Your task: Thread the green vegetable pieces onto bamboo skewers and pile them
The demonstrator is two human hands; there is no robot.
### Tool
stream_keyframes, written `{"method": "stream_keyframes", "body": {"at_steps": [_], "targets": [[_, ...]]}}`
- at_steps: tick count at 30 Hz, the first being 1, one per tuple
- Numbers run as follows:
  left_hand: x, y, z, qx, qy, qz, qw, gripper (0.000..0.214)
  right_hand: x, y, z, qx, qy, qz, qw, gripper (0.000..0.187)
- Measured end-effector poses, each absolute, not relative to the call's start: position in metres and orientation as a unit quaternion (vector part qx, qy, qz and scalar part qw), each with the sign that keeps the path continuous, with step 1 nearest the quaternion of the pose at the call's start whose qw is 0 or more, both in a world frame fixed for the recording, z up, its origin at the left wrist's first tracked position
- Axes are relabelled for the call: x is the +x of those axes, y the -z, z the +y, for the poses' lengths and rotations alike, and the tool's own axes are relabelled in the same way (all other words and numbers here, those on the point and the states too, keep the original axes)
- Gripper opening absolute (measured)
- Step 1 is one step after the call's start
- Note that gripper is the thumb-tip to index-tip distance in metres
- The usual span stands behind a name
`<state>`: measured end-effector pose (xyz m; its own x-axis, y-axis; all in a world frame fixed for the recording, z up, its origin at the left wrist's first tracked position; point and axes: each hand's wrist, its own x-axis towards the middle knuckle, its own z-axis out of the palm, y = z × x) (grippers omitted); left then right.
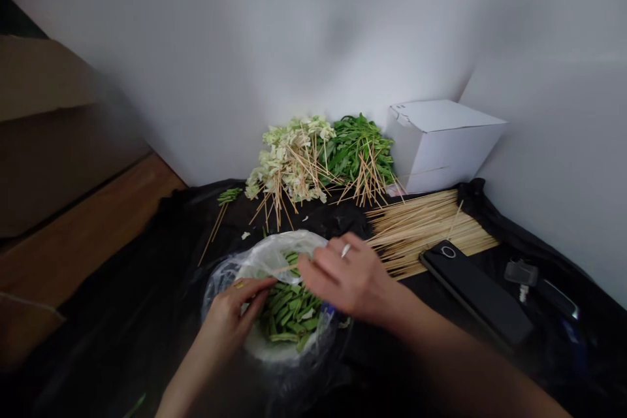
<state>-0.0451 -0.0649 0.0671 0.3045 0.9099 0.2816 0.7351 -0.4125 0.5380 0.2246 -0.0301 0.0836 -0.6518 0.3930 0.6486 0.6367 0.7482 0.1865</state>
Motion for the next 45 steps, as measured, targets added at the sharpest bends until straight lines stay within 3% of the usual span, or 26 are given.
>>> {"method": "stream_keyframes", "body": {"at_steps": [3,9,15,18,24,31,37,40,45], "targets": [[-0.045,-0.064,-0.066,0.788,-0.25,0.543,0.149,0.026,0.197,-0.086,-0.042,-0.211,0.239,-0.907,0.277,0.025],[-0.035,-0.058,-0.07,0.799,-0.179,0.564,0.108,0.022,0.188,-0.062,-0.002,-0.376,0.212,-0.868,0.244,0.025],[-0.026,-0.058,-0.073,0.795,-0.1,0.594,0.073,0.017,0.203,-0.048,-0.006,-0.322,0.22,-0.864,0.319,0.035],[-0.021,-0.064,-0.074,0.791,-0.079,0.598,0.1,0.016,0.206,-0.048,-0.014,-0.253,0.224,-0.859,0.384,0.04],[-0.015,-0.071,-0.073,0.779,-0.098,0.596,0.17,0.012,0.201,-0.05,-0.018,-0.236,0.198,-0.848,0.431,0.04],[-0.035,-0.08,-0.072,0.719,-0.26,0.575,0.292,0.02,0.199,-0.053,-0.026,-0.209,0.195,-0.848,0.446,0.045],[-0.035,-0.081,-0.069,0.427,-0.516,0.534,0.516,0.023,0.204,-0.059,-0.028,-0.221,0.195,-0.863,0.41,0.042],[-0.029,-0.081,-0.066,0.303,-0.562,0.481,0.6,0.032,0.203,-0.059,-0.03,-0.22,0.196,-0.866,0.403,0.04],[-0.023,-0.085,-0.064,0.249,-0.573,0.455,0.635,0.034,0.201,-0.06,-0.03,-0.232,0.214,-0.862,0.396,0.038]]}}
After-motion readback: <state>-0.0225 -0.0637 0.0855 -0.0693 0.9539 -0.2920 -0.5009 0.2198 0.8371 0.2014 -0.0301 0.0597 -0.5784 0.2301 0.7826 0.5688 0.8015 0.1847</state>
